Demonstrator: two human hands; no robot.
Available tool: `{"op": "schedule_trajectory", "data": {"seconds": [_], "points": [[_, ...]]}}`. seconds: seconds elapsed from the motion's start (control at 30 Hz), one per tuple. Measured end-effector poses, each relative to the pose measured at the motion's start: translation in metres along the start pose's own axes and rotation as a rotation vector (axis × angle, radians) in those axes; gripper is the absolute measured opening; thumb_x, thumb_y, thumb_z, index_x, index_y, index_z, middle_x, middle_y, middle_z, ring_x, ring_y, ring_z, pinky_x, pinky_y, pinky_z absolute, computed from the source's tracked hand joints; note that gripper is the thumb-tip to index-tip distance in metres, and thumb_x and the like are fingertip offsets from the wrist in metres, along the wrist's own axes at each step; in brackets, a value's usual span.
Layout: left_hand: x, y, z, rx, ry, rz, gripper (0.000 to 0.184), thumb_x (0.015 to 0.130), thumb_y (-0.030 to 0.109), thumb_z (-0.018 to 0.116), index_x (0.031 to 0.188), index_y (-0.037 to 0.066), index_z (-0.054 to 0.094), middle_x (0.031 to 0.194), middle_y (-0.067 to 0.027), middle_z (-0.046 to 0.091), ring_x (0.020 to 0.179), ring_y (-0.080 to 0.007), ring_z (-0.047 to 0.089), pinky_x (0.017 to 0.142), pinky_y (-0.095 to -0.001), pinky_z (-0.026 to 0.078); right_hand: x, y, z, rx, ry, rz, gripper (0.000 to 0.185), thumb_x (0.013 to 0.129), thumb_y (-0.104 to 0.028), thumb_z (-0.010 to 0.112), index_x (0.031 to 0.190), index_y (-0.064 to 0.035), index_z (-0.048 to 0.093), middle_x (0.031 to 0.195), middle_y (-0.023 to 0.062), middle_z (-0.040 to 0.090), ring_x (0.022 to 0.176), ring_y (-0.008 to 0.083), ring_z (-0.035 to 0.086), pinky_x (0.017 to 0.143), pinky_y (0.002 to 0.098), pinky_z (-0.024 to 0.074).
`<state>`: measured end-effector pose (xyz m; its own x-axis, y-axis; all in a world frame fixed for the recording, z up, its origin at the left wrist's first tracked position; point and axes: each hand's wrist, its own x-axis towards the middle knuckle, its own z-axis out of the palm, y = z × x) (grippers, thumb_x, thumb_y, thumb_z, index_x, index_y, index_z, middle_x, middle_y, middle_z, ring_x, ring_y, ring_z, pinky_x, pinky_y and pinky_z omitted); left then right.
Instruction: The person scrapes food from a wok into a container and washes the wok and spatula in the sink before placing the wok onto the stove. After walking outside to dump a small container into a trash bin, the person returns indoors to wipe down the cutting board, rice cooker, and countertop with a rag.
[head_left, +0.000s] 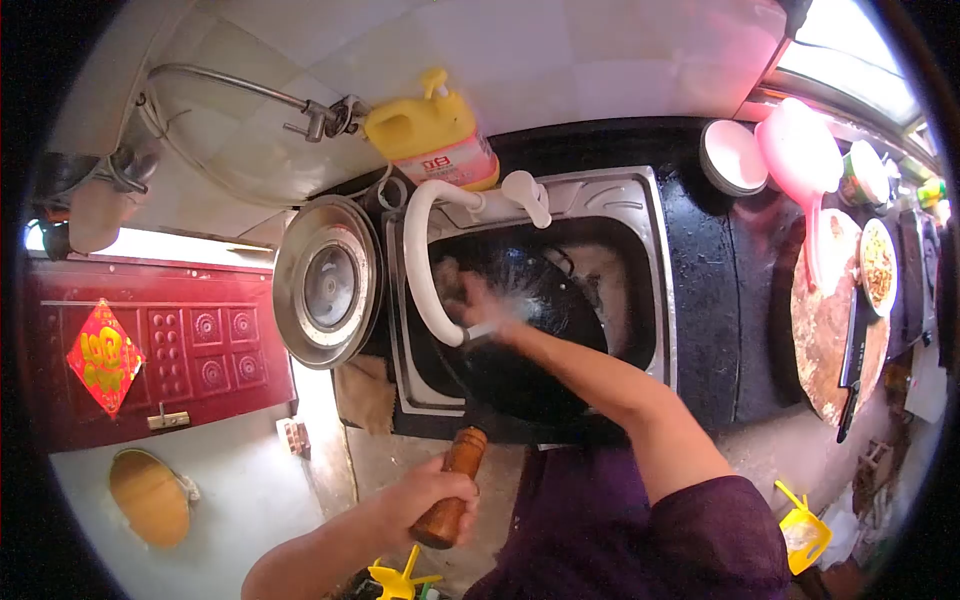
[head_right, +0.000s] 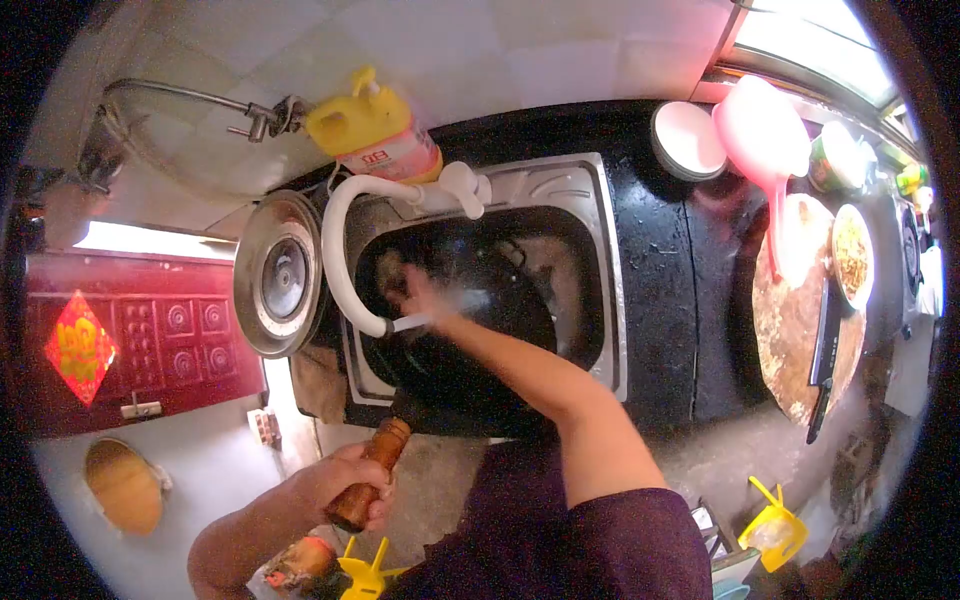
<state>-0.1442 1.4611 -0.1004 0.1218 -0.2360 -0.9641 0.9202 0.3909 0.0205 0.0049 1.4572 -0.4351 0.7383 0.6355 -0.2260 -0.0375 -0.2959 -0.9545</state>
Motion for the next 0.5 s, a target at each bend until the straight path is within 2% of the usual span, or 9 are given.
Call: {"op": "schedule_trajectory", "data": {"seconds": [0.03,0.13,0.23,0.3,0.37,0.43,0.5], "points": [[-0.001,0.0,0.0,0.005,0.022,0.002,0.026,0.082,0.008,0.061,0.1,0.005,0.042,0.07,-0.0104,0.054,0.058,-0.0221,0.058,0.053,-0.0389,0.051,-0.021,-0.022,-0.011,0.233,-0.191,-0.072,0.069,0.086,-0.03,0.062,0.142,-0.0029,0.03,0.14,0.0246,0.039,0.128,0.0391,0.041,0.109,0.044,0.0313],[0.001,-0.001,-0.008,-0.027,-0.027,-0.004,0.028,0.081,0.006,0.06,0.101,0.005,0.041,0.07,-0.0101,0.054,0.058,-0.0212,0.057,0.052,-0.0398,0.051,-0.099,-0.066,-0.056,0.263,-0.577,-0.02,0.068,0.088,-0.033,0.059,0.142,-0.0024,0.031,0.141,0.0243,0.04,0.131,0.035,0.04,0.109,0.0395,0.0314],[0.001,0.0,-0.012,-0.108,-0.023,-0.015,0.029,0.08,0.005,0.061,0.101,0.005,0.041,0.07,-0.01,0.054,0.057,-0.0211,0.057,0.052,-0.0396,0.051,-0.144,-0.033,-0.116,-0.019,-0.854,-0.187,0.063,0.086,-0.028,0.061,0.139,-0.0044,0.037,0.136,0.0214,0.047,0.13,0.0344,0.042,0.105,0.0408,0.0365],[0.001,0.002,-0.011,-0.099,-0.036,-0.007,0.027,0.08,0.005,0.06,0.099,0.004,0.041,0.07,-0.0104,0.054,0.056,-0.0212,0.057,0.052,-0.0391,0.051,-0.138,-0.017,-0.159,-0.39,-1.064,-0.036,0.058,0.083,-0.023,0.062,0.135,-0.0061,0.045,0.138,0.0176,0.047,0.125,0.033,0.047,0.1,0.0424,0.0427],[-0.001,0.004,-0.008,-0.076,-0.028,-0.007,0.025,0.08,0.005,0.06,0.097,0.003,0.042,0.069,-0.0107,0.054,0.056,-0.0215,0.057,0.052,-0.0387,0.05,-0.104,0.022,-0.171,-0.988,-1.055,0.087,0.049,0.08,-0.018,0.06,0.127,-0.0076,0.049,0.128,0.0184,0.05,0.115,0.032,0.054,0.088,0.0402,0.0501],[0.0,0.004,-0.004,-0.042,-0.002,-0.013,0.022,0.081,0.005,0.059,0.094,0.002,0.043,0.068,-0.011,0.054,0.055,-0.0219,0.057,0.051,-0.0385,0.05,-0.073,0.102,-0.157,-1.124,-0.32,-0.099,0.048,0.075,-0.015,0.063,0.121,-0.0078,0.051,0.122,0.02,0.051,0.109,0.0348,0.055,0.083,0.0419,0.0522],[0.002,0.006,-0.003,-0.026,-0.023,-0.009,0.019,0.081,0.005,0.059,0.093,0.002,0.044,0.068,-0.0111,0.054,0.055,-0.0215,0.057,0.051,-0.038,0.05,-0.048,0.093,-0.123,-1.021,-0.079,0.094,0.049,0.074,-0.014,0.065,0.12,-0.0068,0.05,0.118,0.0213,0.051,0.106,0.0383,0.054,0.084,0.0463,0.0509]]}}
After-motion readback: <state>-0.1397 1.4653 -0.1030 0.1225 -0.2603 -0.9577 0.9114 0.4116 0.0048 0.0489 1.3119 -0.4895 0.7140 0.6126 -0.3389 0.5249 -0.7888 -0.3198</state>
